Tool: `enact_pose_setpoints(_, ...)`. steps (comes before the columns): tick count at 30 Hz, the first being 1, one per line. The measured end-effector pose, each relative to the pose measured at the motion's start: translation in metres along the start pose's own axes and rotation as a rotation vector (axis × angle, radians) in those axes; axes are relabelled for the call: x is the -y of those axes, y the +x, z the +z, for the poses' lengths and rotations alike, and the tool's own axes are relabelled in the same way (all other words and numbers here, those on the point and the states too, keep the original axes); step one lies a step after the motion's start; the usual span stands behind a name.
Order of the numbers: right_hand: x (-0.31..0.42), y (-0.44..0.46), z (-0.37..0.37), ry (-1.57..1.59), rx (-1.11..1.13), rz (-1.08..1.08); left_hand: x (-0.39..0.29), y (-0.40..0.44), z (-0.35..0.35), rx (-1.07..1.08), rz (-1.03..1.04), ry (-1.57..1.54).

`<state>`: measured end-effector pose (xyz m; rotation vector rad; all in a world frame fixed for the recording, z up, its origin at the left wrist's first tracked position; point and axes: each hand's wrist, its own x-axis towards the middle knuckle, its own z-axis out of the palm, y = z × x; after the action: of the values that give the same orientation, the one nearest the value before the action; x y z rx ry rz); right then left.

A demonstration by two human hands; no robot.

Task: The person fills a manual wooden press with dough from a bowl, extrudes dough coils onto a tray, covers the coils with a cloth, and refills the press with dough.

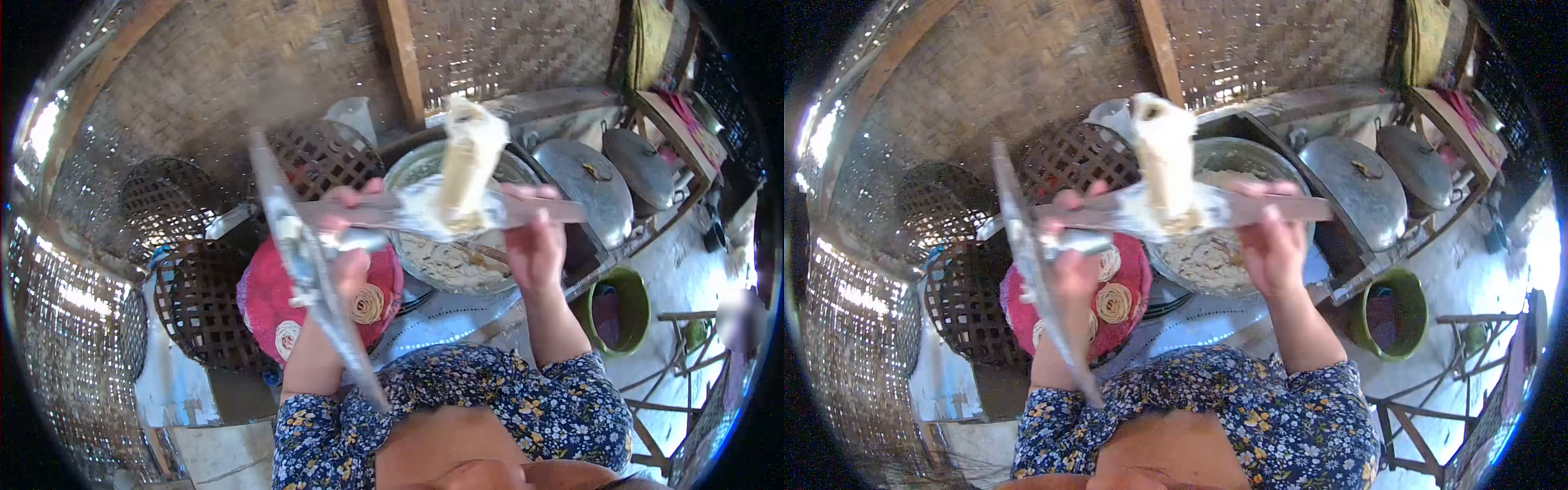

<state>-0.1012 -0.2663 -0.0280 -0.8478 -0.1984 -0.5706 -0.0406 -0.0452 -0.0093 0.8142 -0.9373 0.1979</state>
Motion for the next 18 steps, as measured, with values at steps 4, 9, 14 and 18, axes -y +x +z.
enact_pose_setpoints(4, -0.059, 0.012, -0.084, -1.292, 0.607, 0.258, -0.029, -0.005, -0.022, -0.034, 0.027, 0.141)
enact_pose_setpoints(9, -0.139, 0.021, -0.169, -1.949, 0.952, 0.469, -0.040, -0.016, -0.027, -0.005, 0.038, 0.362)
enact_pose_setpoints(14, -0.119, 0.047, -0.161, -2.122, 1.093, 0.540, -0.063, -0.028, -0.020, -0.067, -0.060, 0.522)
enact_pose_setpoints(18, -0.069, 0.077, -0.135, -2.168, 1.086, 0.590, -0.090, -0.051, -0.046, -0.167, -0.043, 0.637)
